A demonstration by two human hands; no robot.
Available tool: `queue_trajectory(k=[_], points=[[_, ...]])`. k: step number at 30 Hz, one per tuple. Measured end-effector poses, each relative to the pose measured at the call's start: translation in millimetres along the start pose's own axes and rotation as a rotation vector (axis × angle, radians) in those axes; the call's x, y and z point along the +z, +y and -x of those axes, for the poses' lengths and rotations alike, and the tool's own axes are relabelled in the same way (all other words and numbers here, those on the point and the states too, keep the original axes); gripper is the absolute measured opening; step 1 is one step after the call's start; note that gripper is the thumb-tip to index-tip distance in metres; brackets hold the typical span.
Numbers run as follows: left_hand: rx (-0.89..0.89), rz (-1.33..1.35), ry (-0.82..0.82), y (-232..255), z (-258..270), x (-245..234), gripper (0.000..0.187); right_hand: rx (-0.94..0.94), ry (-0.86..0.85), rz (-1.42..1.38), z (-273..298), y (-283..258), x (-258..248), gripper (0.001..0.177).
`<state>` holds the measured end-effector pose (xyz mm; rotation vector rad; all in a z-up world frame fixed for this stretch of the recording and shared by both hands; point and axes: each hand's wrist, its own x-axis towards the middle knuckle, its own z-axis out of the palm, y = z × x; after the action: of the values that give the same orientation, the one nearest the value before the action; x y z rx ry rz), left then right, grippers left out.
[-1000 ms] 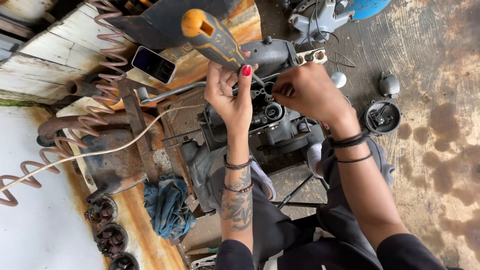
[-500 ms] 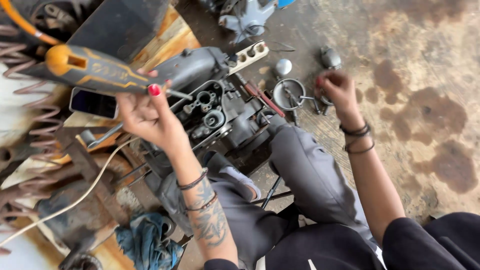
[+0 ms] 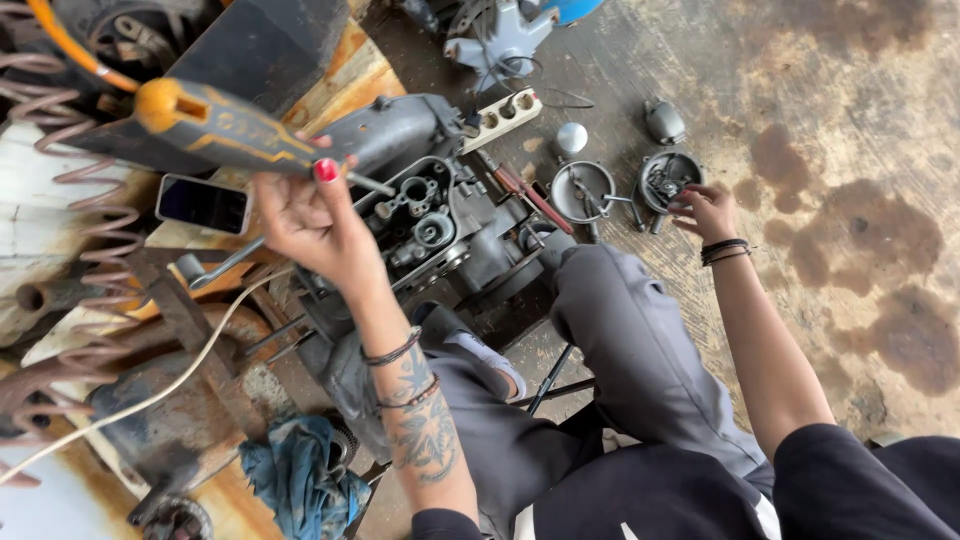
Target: The person uses a screwdriver to tighten a screw on a small engine component. They hold the engine part steady with their left hand while turning the screwdriver with their right hand.
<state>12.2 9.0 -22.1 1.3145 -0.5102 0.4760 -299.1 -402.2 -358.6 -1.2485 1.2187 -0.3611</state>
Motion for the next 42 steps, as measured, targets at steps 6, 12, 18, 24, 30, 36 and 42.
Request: queue_trajectory(k=[6, 12, 18, 24, 30, 36, 42], points=[[-0.099, 0.053, 0.048, -7, 7, 7, 0.029, -0.432, -0.468, 0.184, 123, -196, 114, 0.03], [-0.179, 0.142, -0.038, 28, 1, 12, 0.025, -1.103, -0.862, 0.287, 293, -367, 231, 0.025], [-0.258, -0.017, -0.24, 32, 2, 7, 0.018, -1.093, -0.888, 0.012, 330, -372, 278, 0.029], [-0.223, -0.086, -0.414, 54, -2, 19, 0.018, -0.957, -0.782, -0.092, 327, -354, 273, 0.036], [-0.174, -0.225, -0.515, 70, -8, 8, 0.016, -0.904, -1.001, -0.311, 346, -369, 275, 0.039], [-0.204, -0.306, -0.391, 97, -11, 3, 0.012, -1.195, -0.903, 0.086, 367, -408, 280, 0.034], [-0.082, -0.301, -0.422, 69, 15, 6, 0.023, -1.152, -0.925, -0.12, 356, -385, 277, 0.021]])
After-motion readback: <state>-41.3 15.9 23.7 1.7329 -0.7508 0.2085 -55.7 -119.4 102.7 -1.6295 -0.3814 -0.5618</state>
